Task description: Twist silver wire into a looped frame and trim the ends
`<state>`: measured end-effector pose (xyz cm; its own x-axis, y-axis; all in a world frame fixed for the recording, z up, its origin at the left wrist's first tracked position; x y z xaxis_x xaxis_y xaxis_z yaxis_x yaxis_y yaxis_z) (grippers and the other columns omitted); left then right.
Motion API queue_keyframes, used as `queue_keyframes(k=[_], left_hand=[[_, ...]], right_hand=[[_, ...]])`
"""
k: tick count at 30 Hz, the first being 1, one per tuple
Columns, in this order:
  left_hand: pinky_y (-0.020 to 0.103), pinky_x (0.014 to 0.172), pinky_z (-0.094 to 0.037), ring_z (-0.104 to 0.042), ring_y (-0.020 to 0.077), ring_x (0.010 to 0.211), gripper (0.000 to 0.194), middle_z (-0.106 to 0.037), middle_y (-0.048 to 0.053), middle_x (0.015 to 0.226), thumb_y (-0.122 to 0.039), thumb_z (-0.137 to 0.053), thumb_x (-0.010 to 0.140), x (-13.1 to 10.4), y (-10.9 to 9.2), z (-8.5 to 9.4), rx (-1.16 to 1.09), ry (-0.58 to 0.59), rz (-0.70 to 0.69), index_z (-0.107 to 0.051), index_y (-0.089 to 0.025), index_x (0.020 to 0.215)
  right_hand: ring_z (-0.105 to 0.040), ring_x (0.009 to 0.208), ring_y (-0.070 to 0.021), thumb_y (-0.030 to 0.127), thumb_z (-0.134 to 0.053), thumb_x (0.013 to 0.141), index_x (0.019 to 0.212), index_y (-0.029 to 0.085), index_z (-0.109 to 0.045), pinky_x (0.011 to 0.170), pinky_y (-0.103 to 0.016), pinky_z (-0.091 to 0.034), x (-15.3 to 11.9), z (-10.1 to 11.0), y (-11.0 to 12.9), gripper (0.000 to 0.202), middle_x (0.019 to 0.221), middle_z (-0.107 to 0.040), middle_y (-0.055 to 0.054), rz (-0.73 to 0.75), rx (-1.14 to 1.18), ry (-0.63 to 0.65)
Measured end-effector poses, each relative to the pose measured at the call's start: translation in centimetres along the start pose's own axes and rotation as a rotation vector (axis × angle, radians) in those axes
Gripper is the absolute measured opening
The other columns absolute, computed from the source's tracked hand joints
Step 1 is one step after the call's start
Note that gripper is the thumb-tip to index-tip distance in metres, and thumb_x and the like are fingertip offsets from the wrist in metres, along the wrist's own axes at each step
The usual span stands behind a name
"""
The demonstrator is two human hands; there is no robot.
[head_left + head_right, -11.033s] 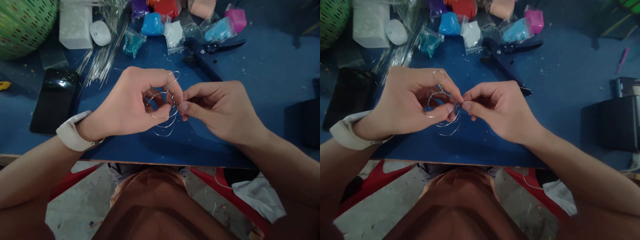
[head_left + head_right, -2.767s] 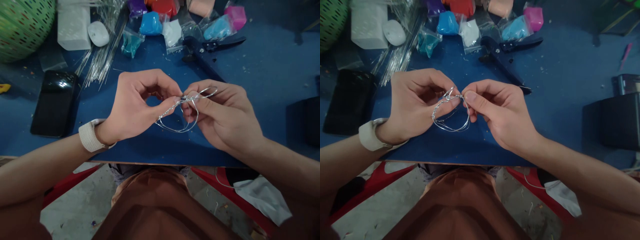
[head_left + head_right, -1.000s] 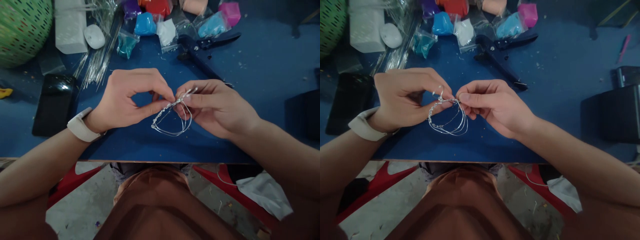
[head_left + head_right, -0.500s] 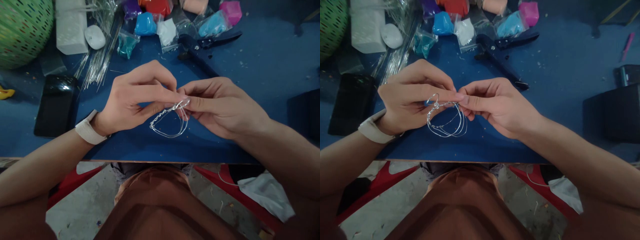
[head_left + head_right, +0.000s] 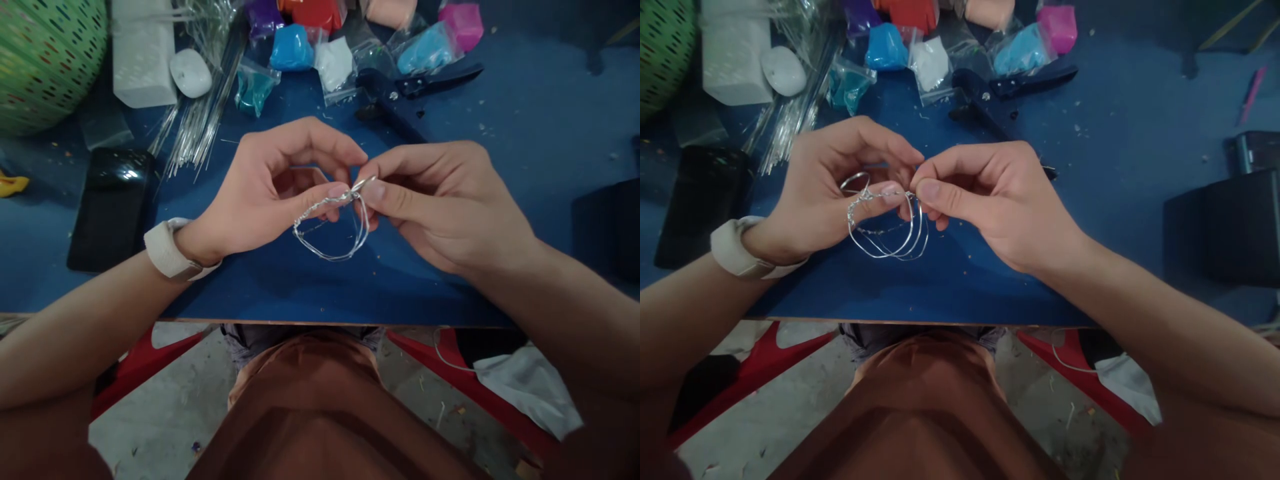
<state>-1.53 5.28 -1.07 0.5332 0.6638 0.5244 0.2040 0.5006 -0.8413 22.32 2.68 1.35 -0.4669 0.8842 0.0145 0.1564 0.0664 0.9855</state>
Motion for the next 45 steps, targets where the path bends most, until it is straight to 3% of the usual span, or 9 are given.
queue_keyframes(k=[1,4,12,21,31,36,40,43,45], left_hand=[[0.022,0.082,-0.07,-0.084,0.0122,0.097,0.024,-0.085,0.005,0.116,-0.018,-0.087,0.108,-0.1,0.0,-0.1,-0.019,-0.031,0.111,-0.083,-0.017,0.132],[0.03,0.095,-0.072,-0.083,0.0156,0.102,0.027,-0.086,0.005,0.116,-0.027,-0.097,0.101,-0.1,-0.2,-0.3,-0.123,-0.031,0.169,-0.083,-0.018,0.123],[0.042,0.104,-0.07,-0.087,0.0221,0.105,0.026,-0.089,0.006,0.107,-0.04,-0.094,0.105,-0.1,-1.2,-1.6,-0.397,-0.02,0.426,-0.08,-0.018,0.107],[0.031,0.094,-0.074,-0.088,0.0168,0.096,0.029,-0.087,0.001,0.097,-0.043,-0.102,0.098,-0.2,-1.8,-1.8,-0.447,-0.097,0.588,-0.086,-0.019,0.101],[0.027,0.084,-0.076,-0.089,0.0161,0.093,0.014,-0.089,0.001,0.097,-0.026,-0.098,0.1,-0.3,-0.9,-1.6,-0.51,-0.043,0.533,-0.086,-0.02,0.1],[0.037,0.085,-0.075,-0.084,0.0195,0.091,0.022,-0.09,0.005,0.104,-0.037,-0.102,0.097,-0.4,0.3,-0.9,-0.253,-0.058,0.297,-0.089,-0.024,0.108],[0.033,0.082,-0.071,-0.079,0.018,0.093,0.027,-0.087,0.003,0.106,-0.042,-0.104,0.094,-0.5,0.5,-0.7,0.039,-0.13,0.069,-0.09,-0.026,0.111],[0.029,0.082,-0.069,-0.078,0.015,0.091,0.022,-0.087,0.002,0.104,-0.038,-0.1,0.099,-0.5,0.6,-0.9,0.052,-0.172,0.076,-0.089,-0.023,0.11],[0.026,0.077,-0.067,-0.076,0.0129,0.085,0.026,-0.088,0.002,0.099,-0.036,-0.104,0.094,-0.5,0.3,-1.2,0.016,-0.163,-0.027,-0.089,-0.021,0.109]], right_hand=[[-0.07,0.077,-0.0123,0.029,-0.1,0.1,0.098,0.026,-0.095,0.075,-0.027,-0.061,0.0,0.0,-0.2,0.007,0.085,-0.08,0.002,0.009,0.005,0.001],[-0.07,0.079,-0.0129,0.032,-0.102,0.099,0.096,0.027,-0.094,0.076,-0.027,-0.063,0.0,-0.2,-0.4,0.01,0.087,-0.08,0.001,0.029,0.024,-0.017],[-0.07,0.079,-0.0156,0.039,-0.105,0.095,0.094,0.031,-0.093,0.077,-0.031,-0.065,-0.1,-0.2,-0.5,0.015,0.09,-0.08,0.001,0.004,0.001,-0.08],[-0.07,0.08,-0.0155,0.041,-0.102,0.098,0.097,0.031,-0.095,0.078,-0.03,-0.063,-0.1,0.0,-0.9,0.012,0.089,-0.081,0.001,0.028,-0.049,-0.059],[-0.067,0.08,-0.0175,0.037,-0.102,0.097,0.091,0.03,-0.093,0.079,-0.032,-0.064,-0.2,-0.7,-0.4,0.013,0.086,-0.075,-0.001,-0.053,0.026,-0.053],[-0.068,0.08,-0.0188,0.04,-0.104,0.095,0.09,0.031,-0.093,0.079,-0.034,-0.065,-0.1,-0.8,-0.6,0.015,0.086,-0.076,-0.001,-0.052,0.021,-0.109],[-0.068,0.081,-0.0157,0.033,-0.099,0.101,0.092,0.03,-0.093,0.078,-0.029,-0.06,-0.3,-0.8,-1.0,0.011,0.087,-0.076,0.001,0.003,0.043,-0.143],[-0.068,0.081,-0.0147,0.032,-0.098,0.102,0.092,0.029,-0.093,0.078,-0.028,-0.06,-0.3,-1.0,-1.2,0.012,0.088,-0.076,0.001,0.023,0.075,-0.147],[-0.068,0.08,-0.0151,0.032,-0.099,0.102,0.093,0.029,-0.093,0.078,-0.029,-0.06,-0.3,-1.1,-1.4,0.011,0.088,-0.077,0.0,0.022,0.087,-0.155]])
Point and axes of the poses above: each hand's wrist, its own x-axis towards the middle knuckle, its own z-axis out of the back of the hand, y = z × x, the point moved 1 cm from there along x, towards the middle knuckle
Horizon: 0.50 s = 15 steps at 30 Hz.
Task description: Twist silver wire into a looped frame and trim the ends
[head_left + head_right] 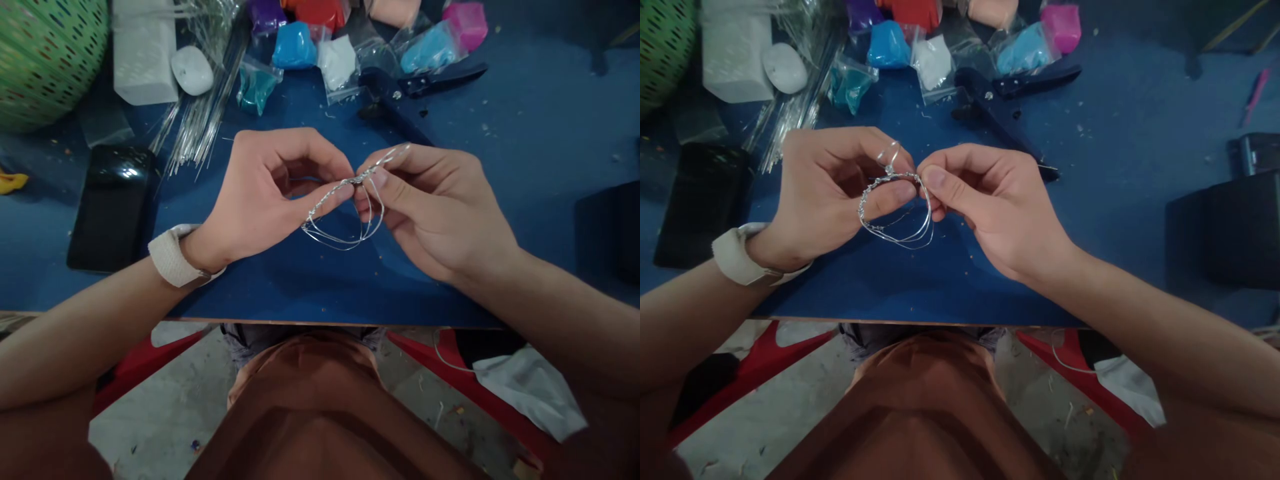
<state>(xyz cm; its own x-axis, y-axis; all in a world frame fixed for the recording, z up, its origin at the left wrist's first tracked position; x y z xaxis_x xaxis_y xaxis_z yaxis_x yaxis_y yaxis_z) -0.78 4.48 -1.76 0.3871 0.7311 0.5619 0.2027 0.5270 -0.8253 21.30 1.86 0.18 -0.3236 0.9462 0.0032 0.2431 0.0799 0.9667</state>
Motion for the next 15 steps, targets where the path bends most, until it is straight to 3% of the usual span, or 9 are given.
queue_keyframes(k=[6,9,12,15], left_hand=[[0.032,0.08,-0.075,-0.085,0.0189,0.087,0.021,-0.087,0.003,0.1,-0.036,-0.105,0.094,-0.1,-0.9,-0.5,-0.035,-0.071,0.16,-0.092,-0.025,0.105],[0.025,0.073,-0.072,-0.084,0.0151,0.081,0.024,-0.087,0.001,0.098,-0.034,-0.107,0.09,-0.2,-1.0,-0.6,-0.046,-0.079,0.107,-0.092,-0.023,0.105],[0.024,0.072,-0.073,-0.085,0.015,0.08,0.022,-0.086,0.002,0.098,-0.036,-0.105,0.093,-0.2,-1.4,-0.8,0.021,-0.125,0.151,-0.09,-0.021,0.101],[0.027,0.073,-0.076,-0.087,0.0179,0.08,0.027,-0.085,0.004,0.096,-0.041,-0.106,0.092,-0.1,-2.2,-0.9,-0.02,-0.082,0.203,-0.09,-0.022,0.101]], right_hand=[[-0.073,0.086,-0.0218,0.044,-0.102,0.097,0.095,0.035,-0.095,0.086,-0.039,-0.066,-0.1,0.1,-0.3,0.012,0.093,-0.083,-0.002,0.008,-0.084,-0.055],[-0.072,0.083,-0.0233,0.05,-0.103,0.096,0.095,0.035,-0.095,0.081,-0.041,-0.065,0.0,0.2,0.4,0.017,0.092,-0.084,-0.003,0.078,-0.222,-0.035],[-0.07,0.079,-0.0222,0.056,-0.102,0.095,0.088,0.033,-0.092,0.073,-0.039,-0.06,0.3,0.2,1.5,0.027,0.085,-0.082,-0.002,0.098,-0.378,0.022],[-0.066,0.075,-0.0213,0.059,-0.099,0.098,0.085,0.031,-0.09,0.069,-0.038,-0.056,0.4,0.1,2.2,0.032,0.08,-0.08,-0.003,0.091,-0.437,0.068]])
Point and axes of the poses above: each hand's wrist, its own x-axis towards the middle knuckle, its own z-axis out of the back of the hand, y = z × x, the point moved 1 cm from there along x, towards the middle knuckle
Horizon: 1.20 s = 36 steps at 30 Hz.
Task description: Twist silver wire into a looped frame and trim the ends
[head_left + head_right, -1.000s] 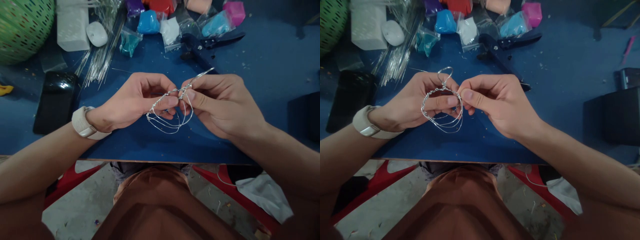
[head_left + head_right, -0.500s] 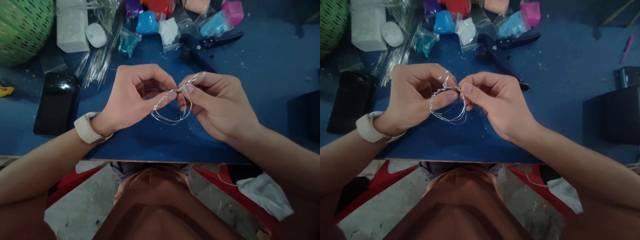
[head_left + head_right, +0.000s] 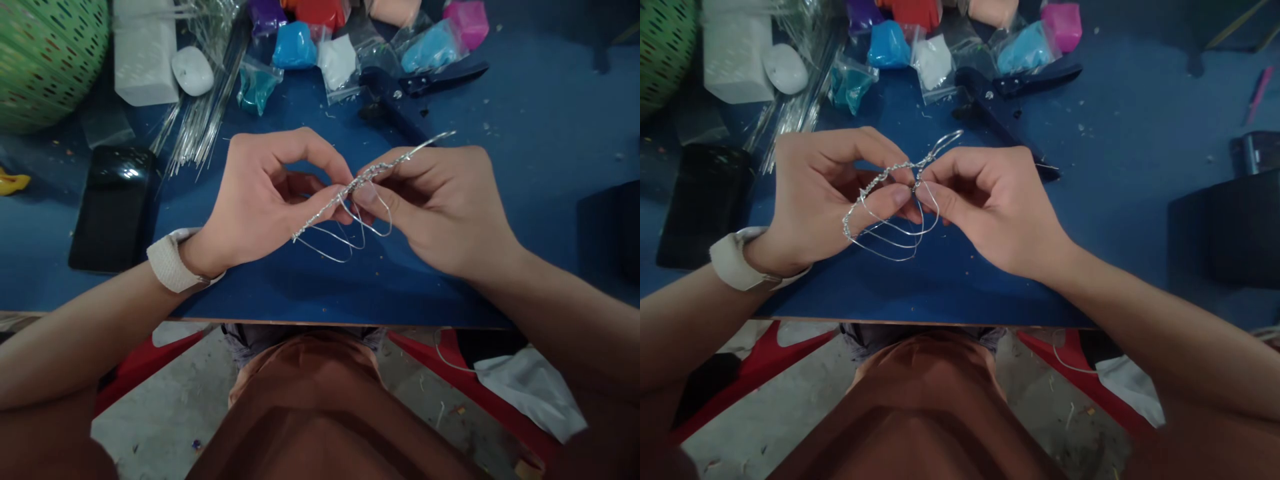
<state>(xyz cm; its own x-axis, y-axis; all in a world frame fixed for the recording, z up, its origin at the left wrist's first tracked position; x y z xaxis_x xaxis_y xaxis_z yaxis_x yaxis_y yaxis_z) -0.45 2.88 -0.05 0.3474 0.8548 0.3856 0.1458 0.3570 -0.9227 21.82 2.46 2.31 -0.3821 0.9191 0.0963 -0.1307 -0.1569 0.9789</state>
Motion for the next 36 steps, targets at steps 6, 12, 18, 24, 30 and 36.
queue_keyframes(k=[6,12,18,24,30,36], left_hand=[[0.028,0.077,-0.079,-0.09,0.0201,0.086,0.025,-0.084,0.004,0.105,-0.039,-0.106,0.093,0.1,-0.3,0.4,-0.053,0.056,0.017,-0.091,-0.022,0.104],[0.029,0.072,-0.078,-0.086,0.0191,0.085,0.028,-0.083,0.008,0.112,-0.039,-0.103,0.096,0.4,0.4,1.2,0.066,0.155,-0.195,-0.091,-0.02,0.114],[0.023,0.07,-0.067,-0.082,0.0137,0.086,0.01,-0.083,0.006,0.111,-0.027,-0.083,0.111,0.4,-0.8,1.7,0.434,0.15,-0.328,-0.089,-0.02,0.108],[0.026,0.076,-0.066,-0.082,0.0154,0.089,0.013,-0.085,0.006,0.102,-0.019,-0.078,0.111,1.5,-0.1,1.9,0.559,0.186,-0.66,-0.091,-0.022,0.111],[0.03,0.075,-0.066,-0.082,0.018,0.088,0.01,-0.088,0.006,0.106,-0.037,-0.086,0.111,1.2,0.5,1.7,0.487,0.149,-0.692,-0.092,-0.03,0.114],[0.027,0.067,-0.059,-0.076,0.0136,0.081,0.013,-0.085,0.002,0.097,-0.039,-0.089,0.108,0.4,0.8,1.7,0.2,0.18,-0.212,-0.088,-0.026,0.112]], right_hand=[[-0.068,0.08,-0.0194,0.05,-0.093,0.106,0.093,0.03,-0.091,0.076,-0.036,-0.056,-0.3,0.6,-0.8,0.024,0.089,-0.082,-0.002,-0.036,0.08,0.084],[-0.067,0.076,-0.0169,0.045,-0.101,0.098,0.088,0.028,-0.091,0.072,-0.032,-0.059,-0.2,0.5,-1.2,0.022,0.083,-0.078,-0.001,-0.164,0.278,0.12],[-0.063,0.071,-0.0144,0.048,-0.105,0.093,0.081,0.024,-0.089,0.063,-0.027,-0.054,0.4,0.3,-0.8,0.031,0.076,-0.074,-0.001,-0.237,0.39,0.218],[-0.059,0.067,-0.0144,0.05,-0.108,0.09,0.079,0.02,-0.086,0.06,-0.03,-0.051,0.5,0.3,-0.7,0.038,0.074,-0.069,-0.002,-0.383,0.482,0.317],[-0.059,0.066,-0.014,0.048,-0.103,0.096,0.078,0.023,-0.085,0.063,-0.031,-0.053,0.3,0.4,-0.9,0.035,0.073,-0.069,-0.001,-0.273,0.433,0.289],[-0.067,0.075,-0.0146,0.041,-0.096,0.104,0.084,0.028,-0.087,0.074,-0.031,-0.058,-0.1,0.8,0.8,0.025,0.081,-0.079,0.002,-0.007,0.016,0.116]])
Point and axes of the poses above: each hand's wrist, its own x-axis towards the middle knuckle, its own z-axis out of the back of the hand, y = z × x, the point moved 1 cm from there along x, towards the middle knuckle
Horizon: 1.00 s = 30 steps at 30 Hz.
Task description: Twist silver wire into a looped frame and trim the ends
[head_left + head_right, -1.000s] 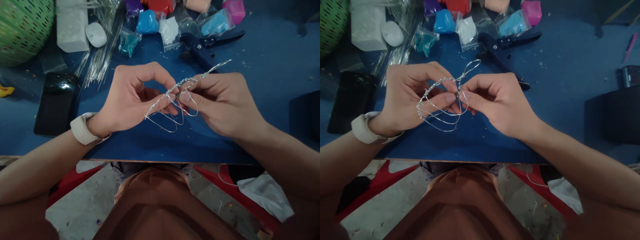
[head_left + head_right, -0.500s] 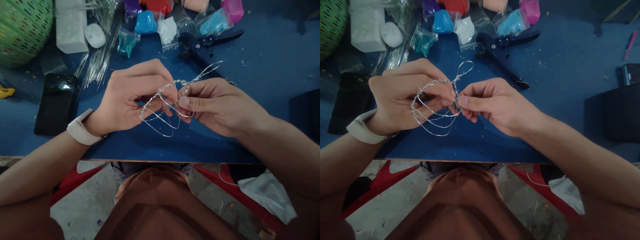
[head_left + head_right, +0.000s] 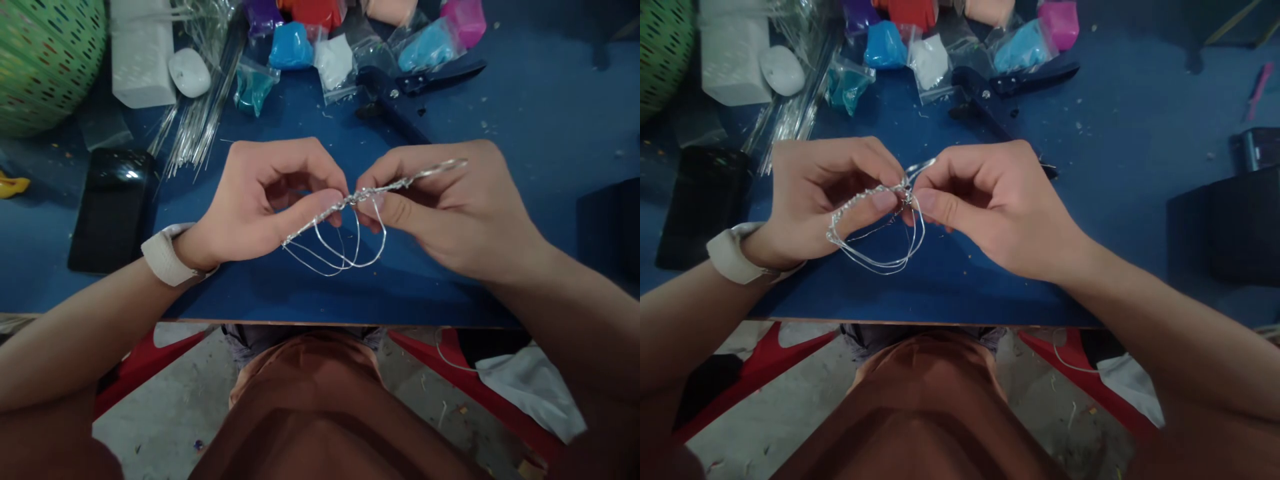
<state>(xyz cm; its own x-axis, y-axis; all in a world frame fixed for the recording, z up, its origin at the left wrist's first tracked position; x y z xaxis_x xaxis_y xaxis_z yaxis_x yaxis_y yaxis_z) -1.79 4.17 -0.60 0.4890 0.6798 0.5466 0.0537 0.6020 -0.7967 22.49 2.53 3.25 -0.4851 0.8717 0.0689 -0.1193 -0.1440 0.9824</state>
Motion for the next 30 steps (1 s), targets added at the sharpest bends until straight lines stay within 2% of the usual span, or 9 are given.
queue_keyframes(k=[5,8,12,17,19,22,25,27,30], left_hand=[[0.031,0.077,-0.062,-0.072,0.0148,0.084,0.029,-0.079,0.003,0.096,-0.049,-0.095,0.103,0.5,-0.8,-0.1,-0.041,0.017,0.174,-0.083,-0.023,0.096],[0.03,0.074,-0.06,-0.066,0.0134,0.08,0.034,-0.077,0.003,0.094,-0.052,-0.1,0.097,0.7,-1.0,0.2,-0.042,0.041,0.237,-0.082,-0.024,0.092],[0.027,0.062,-0.053,-0.059,0.0109,0.073,0.032,-0.078,0.003,0.088,-0.043,-0.107,0.091,0.7,-0.7,0.2,-0.194,0.119,0.406,-0.084,-0.022,0.094],[0.024,0.062,-0.053,-0.063,0.0093,0.07,0.023,-0.08,0.001,0.085,-0.03,-0.106,0.089,0.6,-1.2,-0.4,-0.313,0.02,0.564,-0.087,-0.019,0.093],[0.025,0.062,-0.053,-0.064,0.0097,0.071,0.017,-0.081,0.0,0.086,-0.025,-0.103,0.091,0.6,-1.2,-0.5,-0.268,0.013,0.564,-0.086,-0.019,0.092],[0.027,0.063,-0.053,-0.064,0.0102,0.072,0.011,-0.082,0.001,0.087,-0.019,-0.097,0.092,0.6,-1.0,-0.3,-0.155,0.057,0.448,-0.085,-0.02,0.092],[0.031,0.074,-0.061,-0.07,0.0136,0.08,0.01,-0.084,0.002,0.094,-0.019,-0.094,0.092,0.6,-1.1,-0.1,-0.025,0.064,0.322,-0.084,-0.022,0.094],[0.035,0.082,-0.065,-0.074,0.0163,0.085,0.01,-0.084,0.003,0.097,-0.019,-0.093,0.092,0.6,-1.3,0.0,0.043,0.059,0.298,-0.083,-0.023,0.094],[0.036,0.085,-0.066,-0.075,0.0184,0.087,0.009,-0.082,0.003,0.096,-0.019,-0.09,0.093,0.7,-1.8,0.0,0.139,0.057,0.273,-0.081,-0.023,0.091]], right_hand=[[-0.073,0.071,-0.0145,0.022,-0.089,0.103,0.09,0.03,-0.084,0.063,-0.028,-0.057,-0.1,0.4,-0.1,0.016,0.082,-0.082,0.007,0.219,-0.301,-0.027],[-0.076,0.07,-0.0157,0.016,-0.086,0.103,0.091,0.029,-0.083,0.063,-0.03,-0.059,-0.2,0.5,-0.4,0.018,0.081,-0.083,0.006,0.283,-0.369,-0.072],[-0.08,0.072,-0.0179,0.021,-0.089,0.103,0.091,0.029,-0.082,0.065,-0.032,-0.064,-0.3,0.5,-0.3,0.015,0.083,-0.085,0.003,0.314,-0.424,-0.109],[-0.082,0.075,-0.0183,0.009,-0.079,0.101,0.092,0.029,-0.081,0.068,-0.031,-0.069,-0.3,0.1,0.0,0.022,0.086,-0.088,0.002,0.341,-0.45,-0.088],[-0.081,0.074,-0.0183,0.009,-0.08,0.101,0.092,0.029,-0.08,0.067,-0.031,-0.068,-0.3,0.0,0.0,0.022,0.085,-0.087,0.001,0.344,-0.47,-0.1],[-0.079,0.071,-0.017,0.009,-0.084,0.1,0.094,0.028,-0.081,0.065,-0.031,-0.065,-0.4,-0.1,-0.1,0.02,0.085,-0.086,0.001,0.355,-0.509,-0.101],[-0.079,0.072,-0.017,0.009,-0.085,0.101,0.094,0.028,-0.082,0.065,-0.029,-0.065,-0.5,0.0,-0.2,0.02,0.084,-0.085,0.002,0.331,-0.505,-0.095],[-0.08,0.072,-0.0179,0.009,-0.084,0.102,0.095,0.027,-0.082,0.066,-0.03,-0.065,-0.5,0.0,-0.2,0.019,0.084,-0.085,0.001,0.312,-0.499,-0.09],[-0.079,0.072,-0.0186,0.011,-0.083,0.102,0.095,0.027,-0.084,0.066,-0.031,-0.066,-0.5,-0.1,-0.2,0.018,0.083,-0.084,0.001,0.281,-0.491,-0.087]])
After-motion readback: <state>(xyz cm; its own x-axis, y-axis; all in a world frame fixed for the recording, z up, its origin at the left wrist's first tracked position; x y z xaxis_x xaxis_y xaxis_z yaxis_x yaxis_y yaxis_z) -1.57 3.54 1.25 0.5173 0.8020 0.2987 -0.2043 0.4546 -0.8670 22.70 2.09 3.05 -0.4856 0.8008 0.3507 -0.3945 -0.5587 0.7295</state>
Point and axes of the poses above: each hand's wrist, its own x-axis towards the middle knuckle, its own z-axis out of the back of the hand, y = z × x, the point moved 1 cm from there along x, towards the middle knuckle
